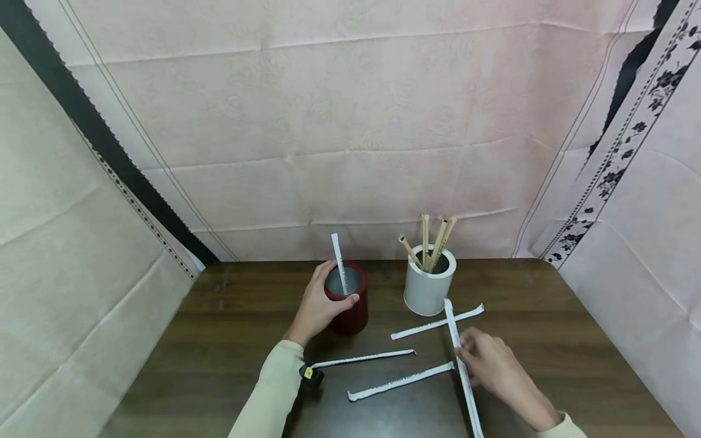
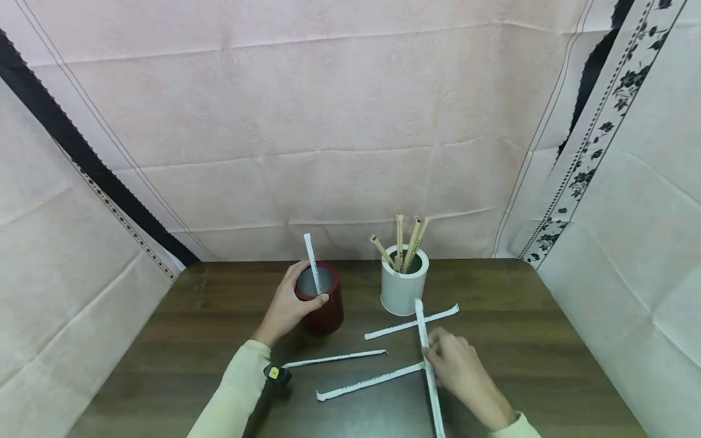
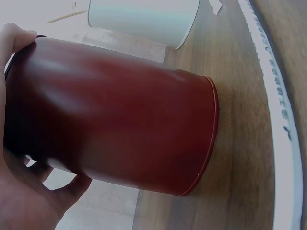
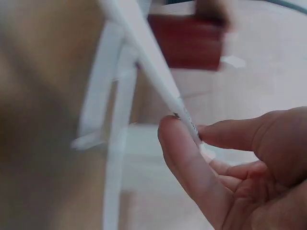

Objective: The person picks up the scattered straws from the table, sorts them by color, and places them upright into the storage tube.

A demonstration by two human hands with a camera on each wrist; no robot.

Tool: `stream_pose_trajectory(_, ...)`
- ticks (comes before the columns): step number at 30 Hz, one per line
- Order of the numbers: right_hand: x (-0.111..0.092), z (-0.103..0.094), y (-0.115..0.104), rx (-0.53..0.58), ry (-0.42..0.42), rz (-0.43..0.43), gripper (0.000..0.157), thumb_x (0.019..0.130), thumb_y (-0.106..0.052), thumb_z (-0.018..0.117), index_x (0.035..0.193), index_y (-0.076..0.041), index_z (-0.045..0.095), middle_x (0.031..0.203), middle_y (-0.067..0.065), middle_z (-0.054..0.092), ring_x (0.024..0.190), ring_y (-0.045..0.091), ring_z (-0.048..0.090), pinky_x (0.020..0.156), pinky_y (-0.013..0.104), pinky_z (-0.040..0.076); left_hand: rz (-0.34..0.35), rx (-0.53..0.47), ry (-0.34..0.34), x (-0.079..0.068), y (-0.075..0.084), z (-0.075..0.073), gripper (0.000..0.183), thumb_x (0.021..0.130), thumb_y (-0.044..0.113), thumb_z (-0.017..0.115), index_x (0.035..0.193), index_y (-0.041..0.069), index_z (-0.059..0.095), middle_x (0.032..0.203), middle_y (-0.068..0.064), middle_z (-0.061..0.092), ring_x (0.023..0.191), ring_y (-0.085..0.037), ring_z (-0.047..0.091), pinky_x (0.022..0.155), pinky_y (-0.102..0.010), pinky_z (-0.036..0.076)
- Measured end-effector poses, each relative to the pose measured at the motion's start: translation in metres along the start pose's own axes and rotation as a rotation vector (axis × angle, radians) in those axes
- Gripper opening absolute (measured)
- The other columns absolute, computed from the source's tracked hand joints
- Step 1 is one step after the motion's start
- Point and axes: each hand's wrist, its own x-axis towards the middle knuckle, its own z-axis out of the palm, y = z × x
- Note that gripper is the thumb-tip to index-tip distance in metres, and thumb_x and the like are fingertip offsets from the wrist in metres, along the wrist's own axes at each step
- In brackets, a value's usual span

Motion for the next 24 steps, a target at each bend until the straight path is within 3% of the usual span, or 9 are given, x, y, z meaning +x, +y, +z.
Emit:
stream_pose_trajectory(3,0.014,-0.013,-0.037,0.091,-0.009,-0.157,0.005,0.094,-0.004,0.065,0.098,-0.005,0.062,0.083,0.005,0.067,0.062,0.015,0.063,0.048,0.026,0.053,-0.008,-0.002,0.008,0.000,0.000,-0.001,0.083,0.078,0.046,0.083,0.148,0.027,0.043,0.146,0.013,0.040,0.122,-0.019,0.049,0.096,-0.048,0.049)
stream_pose_trajectory(7,0.036,-0.025,-0.094,0.129,0.014,-0.357,0.009,0.094,-0.005,0.066,0.103,-0.007,0.063,0.086,0.005,0.068,0.069,0.015,0.066,0.055,0.026,0.056,-0.002,-0.003,0.006,-0.001,0.000,-0.001,0.084,0.077,0.046,0.083,0.148,0.026,0.042,0.146,0.012,0.040,0.122,-0.020,0.049,0.097,-0.049,0.049)
stream_pose_trajectory(14,0.073,-0.020,-0.186,0.276,0.104,-0.665,0.013,0.095,-0.006,0.065,0.108,-0.006,0.064,0.094,0.008,0.069,0.084,0.018,0.067,0.069,0.028,0.058,0.016,-0.010,0.007,0.000,0.000,0.002,0.084,0.076,0.045,0.084,0.147,0.025,0.043,0.145,0.010,0.040,0.122,-0.021,0.049,0.098,-0.049,0.048)
stream_pose_trajectory(16,0.090,-0.009,-0.198,0.286,0.121,-0.718,0.012,0.096,-0.006,0.065,0.108,-0.006,0.063,0.097,0.007,0.068,0.088,0.016,0.067,0.074,0.028,0.057,0.013,-0.013,0.002,0.001,-0.001,0.002,0.084,0.077,0.045,0.083,0.147,0.025,0.043,0.145,0.011,0.040,0.123,-0.020,0.049,0.098,-0.048,0.047)
stream_pose_trajectory(19,0.115,0.016,-0.198,0.237,0.120,-0.759,0.012,0.096,-0.006,0.064,0.109,-0.007,0.063,0.099,0.004,0.067,0.091,0.014,0.066,0.077,0.028,0.056,0.015,-0.023,-0.005,0.003,-0.001,0.002,0.081,0.078,0.043,0.083,0.147,0.028,0.043,0.144,0.012,0.040,0.124,-0.019,0.049,0.099,-0.047,0.047)
stream_pose_trajectory(24,0.143,0.058,-0.174,0.035,0.009,-0.703,0.012,0.096,-0.007,0.065,0.108,-0.010,0.064,0.098,0.000,0.069,0.091,0.011,0.066,0.077,0.028,0.055,0.052,-0.014,0.008,0.005,-0.002,0.001,0.077,0.077,0.034,0.084,0.145,0.030,0.046,0.141,0.012,0.043,0.124,-0.016,0.049,0.102,-0.045,0.044)
